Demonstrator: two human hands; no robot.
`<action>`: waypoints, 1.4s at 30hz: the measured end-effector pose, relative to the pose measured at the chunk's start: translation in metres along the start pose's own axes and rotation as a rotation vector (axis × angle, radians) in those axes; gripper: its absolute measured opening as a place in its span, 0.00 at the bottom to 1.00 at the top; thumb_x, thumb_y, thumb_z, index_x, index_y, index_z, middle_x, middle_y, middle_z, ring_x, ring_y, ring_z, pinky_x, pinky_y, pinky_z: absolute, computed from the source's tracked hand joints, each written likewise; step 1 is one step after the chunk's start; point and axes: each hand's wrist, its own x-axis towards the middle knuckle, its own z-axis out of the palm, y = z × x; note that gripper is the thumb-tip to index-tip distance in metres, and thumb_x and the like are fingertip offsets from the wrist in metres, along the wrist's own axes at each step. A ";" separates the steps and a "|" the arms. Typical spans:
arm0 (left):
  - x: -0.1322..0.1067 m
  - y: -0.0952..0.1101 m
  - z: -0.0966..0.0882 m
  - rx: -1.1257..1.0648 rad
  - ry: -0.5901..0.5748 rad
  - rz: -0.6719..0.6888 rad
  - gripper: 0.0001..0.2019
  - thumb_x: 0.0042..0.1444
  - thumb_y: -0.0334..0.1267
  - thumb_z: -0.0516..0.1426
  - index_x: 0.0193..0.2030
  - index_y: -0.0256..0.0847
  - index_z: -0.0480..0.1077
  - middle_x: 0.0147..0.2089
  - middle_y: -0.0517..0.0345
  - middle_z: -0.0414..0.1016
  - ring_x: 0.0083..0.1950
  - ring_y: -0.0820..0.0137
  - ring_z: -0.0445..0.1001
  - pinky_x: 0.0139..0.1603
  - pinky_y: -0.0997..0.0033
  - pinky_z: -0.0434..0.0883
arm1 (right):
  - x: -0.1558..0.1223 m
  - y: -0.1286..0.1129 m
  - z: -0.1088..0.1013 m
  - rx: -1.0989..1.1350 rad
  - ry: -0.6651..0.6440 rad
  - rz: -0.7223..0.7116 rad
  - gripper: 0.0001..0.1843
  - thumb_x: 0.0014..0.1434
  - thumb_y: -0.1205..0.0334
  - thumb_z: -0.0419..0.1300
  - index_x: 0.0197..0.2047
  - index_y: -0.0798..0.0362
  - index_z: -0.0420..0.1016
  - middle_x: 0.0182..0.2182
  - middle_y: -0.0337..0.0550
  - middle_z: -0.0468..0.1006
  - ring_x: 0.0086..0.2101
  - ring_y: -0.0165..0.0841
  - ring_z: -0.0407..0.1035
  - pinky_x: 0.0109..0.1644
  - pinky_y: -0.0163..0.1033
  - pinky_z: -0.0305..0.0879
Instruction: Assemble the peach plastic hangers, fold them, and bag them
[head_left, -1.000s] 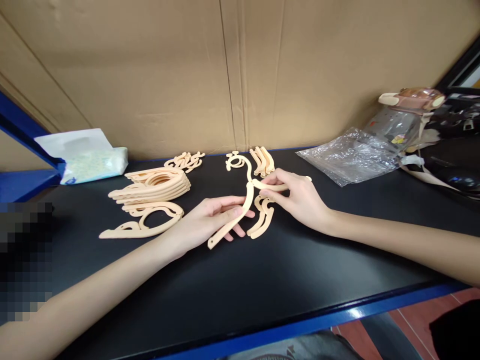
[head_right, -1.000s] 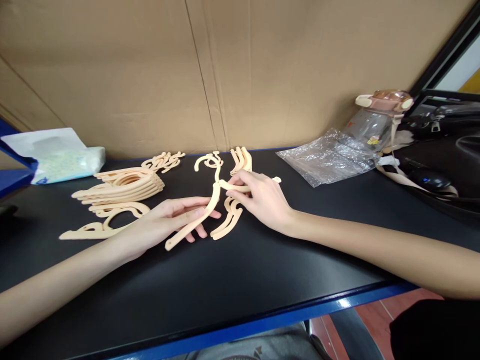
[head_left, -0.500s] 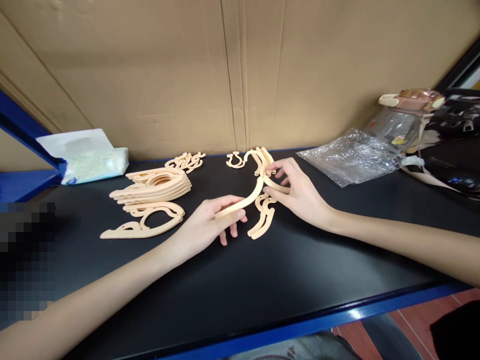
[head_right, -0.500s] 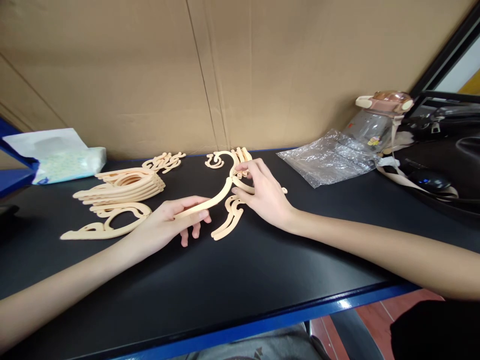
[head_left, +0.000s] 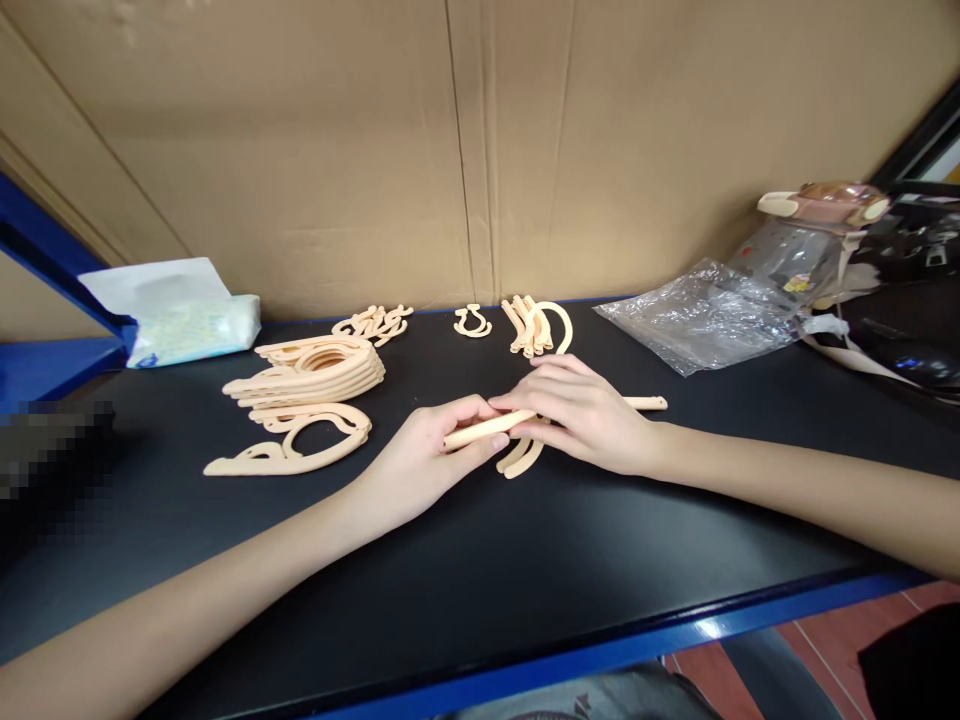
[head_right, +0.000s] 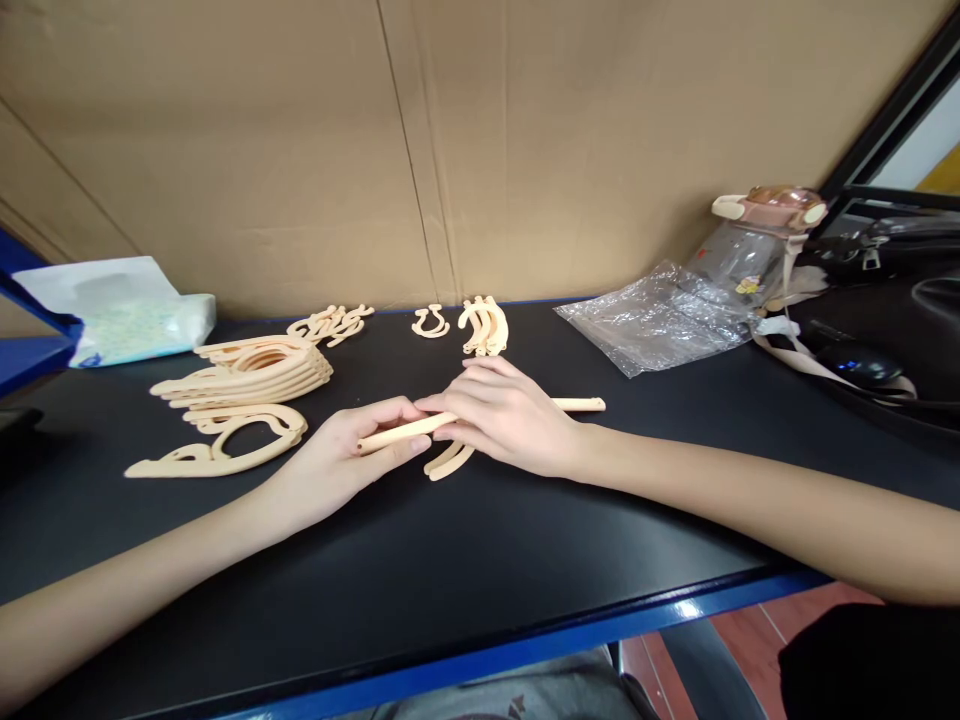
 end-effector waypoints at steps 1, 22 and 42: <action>0.000 0.000 0.000 0.010 0.000 -0.007 0.11 0.61 0.45 0.55 0.39 0.40 0.72 0.31 0.65 0.69 0.31 0.76 0.63 0.31 0.77 0.60 | 0.000 0.001 0.000 0.025 -0.003 0.030 0.15 0.69 0.58 0.49 0.49 0.55 0.73 0.35 0.42 0.79 0.37 0.32 0.71 0.54 0.44 0.61; -0.011 0.005 0.001 0.813 0.068 0.669 0.12 0.65 0.33 0.50 0.53 0.39 0.69 0.52 0.53 0.74 0.50 0.65 0.70 0.51 0.65 0.67 | -0.001 0.012 0.002 0.137 -0.042 0.423 0.12 0.68 0.60 0.51 0.45 0.51 0.74 0.39 0.43 0.79 0.43 0.36 0.70 0.50 0.43 0.57; -0.014 0.008 0.001 0.885 0.074 0.614 0.17 0.59 0.53 0.56 0.38 0.38 0.72 0.34 0.55 0.75 0.37 0.65 0.70 0.36 0.66 0.63 | 0.000 0.010 -0.001 0.182 0.010 0.467 0.08 0.66 0.60 0.54 0.43 0.51 0.74 0.36 0.39 0.80 0.40 0.35 0.70 0.50 0.43 0.58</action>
